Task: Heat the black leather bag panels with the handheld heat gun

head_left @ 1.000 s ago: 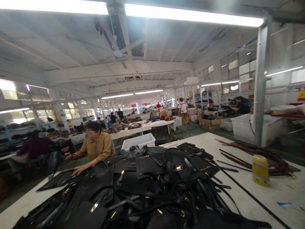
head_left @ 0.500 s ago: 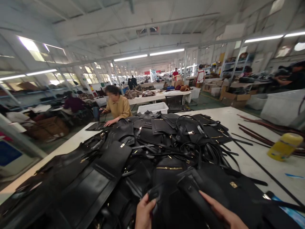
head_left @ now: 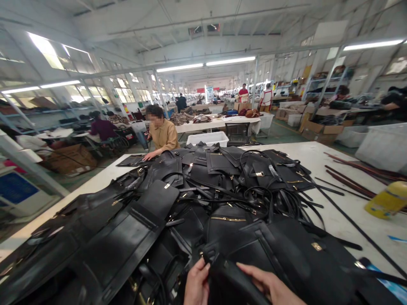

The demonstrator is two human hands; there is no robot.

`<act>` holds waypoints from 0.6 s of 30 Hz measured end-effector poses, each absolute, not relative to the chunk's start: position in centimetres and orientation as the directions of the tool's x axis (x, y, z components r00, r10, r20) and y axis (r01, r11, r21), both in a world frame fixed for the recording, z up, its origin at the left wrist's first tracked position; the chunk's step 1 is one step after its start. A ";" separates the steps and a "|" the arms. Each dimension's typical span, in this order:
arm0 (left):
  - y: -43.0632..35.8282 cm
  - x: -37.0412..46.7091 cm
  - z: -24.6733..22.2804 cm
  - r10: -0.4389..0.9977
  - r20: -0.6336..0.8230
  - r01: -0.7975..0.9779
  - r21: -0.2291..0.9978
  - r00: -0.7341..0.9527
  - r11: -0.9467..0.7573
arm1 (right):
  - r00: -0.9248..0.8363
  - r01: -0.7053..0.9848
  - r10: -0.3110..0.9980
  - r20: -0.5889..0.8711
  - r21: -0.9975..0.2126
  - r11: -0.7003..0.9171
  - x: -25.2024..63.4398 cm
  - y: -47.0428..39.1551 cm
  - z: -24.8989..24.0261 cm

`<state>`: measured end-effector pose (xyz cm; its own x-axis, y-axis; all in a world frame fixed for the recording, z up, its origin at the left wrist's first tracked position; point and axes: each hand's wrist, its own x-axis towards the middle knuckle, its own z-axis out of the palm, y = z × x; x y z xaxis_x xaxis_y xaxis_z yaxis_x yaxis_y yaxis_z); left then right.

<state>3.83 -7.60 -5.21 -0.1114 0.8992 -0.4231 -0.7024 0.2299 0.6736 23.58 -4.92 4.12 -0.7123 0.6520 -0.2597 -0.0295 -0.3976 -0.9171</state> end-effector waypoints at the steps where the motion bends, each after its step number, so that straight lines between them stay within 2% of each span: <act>1: -7.6 4.0 -5.2 0.901 -0.420 -0.707 0.669 -0.107 0.228 | -0.704 -0.059 0.668 -0.242 -0.917 -0.394 23.3 -4.7 3.6; 5: -7.6 4.2 -5.2 0.899 -0.421 -0.725 0.657 -0.123 0.209 | -0.644 -0.045 0.699 -0.311 -0.897 -0.441 22.7 -4.1 3.0; 10: -7.7 4.1 -5.4 0.900 -0.419 -0.737 0.646 -0.122 0.201 | -0.702 -0.109 0.672 -0.237 -0.896 -0.430 24.0 -4.7 3.4; 15: -7.7 4.6 -5.6 0.904 -0.423 -0.750 0.615 -0.054 0.243 | -0.698 -0.094 0.656 -0.287 -0.871 -0.482 23.7 -3.6 2.6; 18: -7.2 4.5 -5.9 0.887 -0.448 -0.761 0.612 -0.109 0.215 | -0.637 -0.141 0.728 -0.254 -0.890 -0.434 22.8 -1.7 2.6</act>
